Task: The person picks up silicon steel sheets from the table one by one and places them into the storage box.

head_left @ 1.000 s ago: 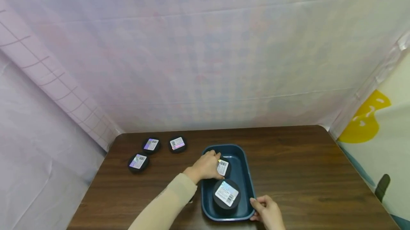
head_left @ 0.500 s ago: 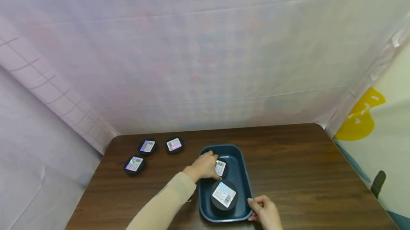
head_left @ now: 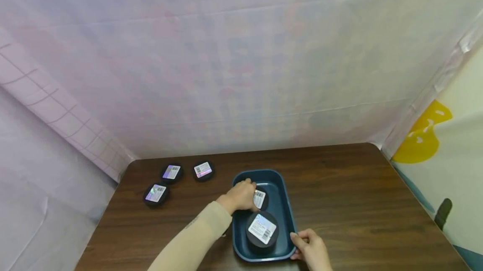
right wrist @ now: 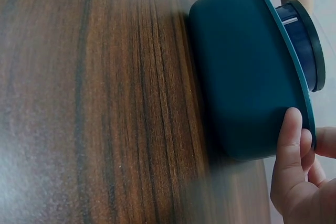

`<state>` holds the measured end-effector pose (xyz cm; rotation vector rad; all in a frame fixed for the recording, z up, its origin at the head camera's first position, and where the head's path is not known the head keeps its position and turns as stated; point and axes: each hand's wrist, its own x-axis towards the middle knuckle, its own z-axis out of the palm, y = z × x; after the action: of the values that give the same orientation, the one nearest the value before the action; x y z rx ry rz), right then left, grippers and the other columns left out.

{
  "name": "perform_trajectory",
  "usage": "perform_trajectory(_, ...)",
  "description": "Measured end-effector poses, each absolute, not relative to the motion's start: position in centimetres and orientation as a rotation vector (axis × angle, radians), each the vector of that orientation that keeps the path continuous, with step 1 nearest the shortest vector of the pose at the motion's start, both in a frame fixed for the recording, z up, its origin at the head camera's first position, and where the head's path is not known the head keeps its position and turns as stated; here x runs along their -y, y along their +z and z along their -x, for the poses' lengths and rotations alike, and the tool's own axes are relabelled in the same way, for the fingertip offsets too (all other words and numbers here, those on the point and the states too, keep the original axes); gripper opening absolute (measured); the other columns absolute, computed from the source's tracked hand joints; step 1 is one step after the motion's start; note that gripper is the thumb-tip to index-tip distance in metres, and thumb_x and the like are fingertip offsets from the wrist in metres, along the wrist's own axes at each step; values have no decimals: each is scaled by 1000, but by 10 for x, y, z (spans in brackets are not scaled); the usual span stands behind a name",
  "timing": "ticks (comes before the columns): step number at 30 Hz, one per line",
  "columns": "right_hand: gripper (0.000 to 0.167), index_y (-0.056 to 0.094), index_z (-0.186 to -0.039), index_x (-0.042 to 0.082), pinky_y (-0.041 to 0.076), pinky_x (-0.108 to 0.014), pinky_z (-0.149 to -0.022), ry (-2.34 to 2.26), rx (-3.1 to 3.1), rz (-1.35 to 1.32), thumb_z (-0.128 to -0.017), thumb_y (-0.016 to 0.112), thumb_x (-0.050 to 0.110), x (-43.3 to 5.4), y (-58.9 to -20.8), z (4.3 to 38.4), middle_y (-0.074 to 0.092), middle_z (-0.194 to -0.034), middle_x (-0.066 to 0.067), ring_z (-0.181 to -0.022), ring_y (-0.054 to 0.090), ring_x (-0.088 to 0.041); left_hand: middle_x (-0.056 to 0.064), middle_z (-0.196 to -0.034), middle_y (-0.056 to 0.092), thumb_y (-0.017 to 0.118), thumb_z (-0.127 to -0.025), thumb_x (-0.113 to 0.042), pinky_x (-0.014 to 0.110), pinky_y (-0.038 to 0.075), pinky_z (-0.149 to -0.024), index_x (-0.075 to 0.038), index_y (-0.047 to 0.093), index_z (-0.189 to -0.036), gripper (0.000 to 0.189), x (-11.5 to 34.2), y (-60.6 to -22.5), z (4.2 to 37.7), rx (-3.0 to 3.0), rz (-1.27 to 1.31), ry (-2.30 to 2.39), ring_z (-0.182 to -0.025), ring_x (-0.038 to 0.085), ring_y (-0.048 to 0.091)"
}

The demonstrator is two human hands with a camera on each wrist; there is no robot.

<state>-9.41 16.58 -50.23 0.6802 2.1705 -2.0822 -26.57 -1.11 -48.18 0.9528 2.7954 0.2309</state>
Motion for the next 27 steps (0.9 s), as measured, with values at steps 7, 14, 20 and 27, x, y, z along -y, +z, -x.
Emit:
perform_trajectory(7,19,49,-90,-13,54,-31,-50,-2074,-2169,-676,-85,61,2,-162,-501,93,47,-63,-5,-51,51,-14,5,-88,54,86,-56,-42,32,51,-72,-5,63,-103,64,13,-483,265,-2791,-947,210,-78,19,57)
perform_trajectory(14,19,49,-90,-13,54,-32,-51,-2069,-2179,-679,-85,61,2,-162,-500,94,47,-63,-5,-50,51,-14,5,-89,54,86,-58,-43,30,51,-74,-4,63,-104,65,12,-482,265,-2795,-986,148,-78,18,57)
perform_trajectory(20,19,50,-90,-13,54,-33,-51,-2053,-2201,-681,-86,61,2,-165,-501,95,46,-63,-5,-49,52,-14,6,-93,56,85,-60,-43,29,51,-75,-3,63,-107,65,8,-481,266,-2791,-1000,110,-81,17,57)
perform_trajectory(27,19,50,-89,-13,55,-32,-51,-2033,-2210,-672,-86,60,2,-166,-502,95,46,-63,-5,-49,52,-14,5,-92,56,84,-60,-43,30,51,-73,-4,63,-107,64,7,-483,264,-2802,-1004,71,-81,17,58)
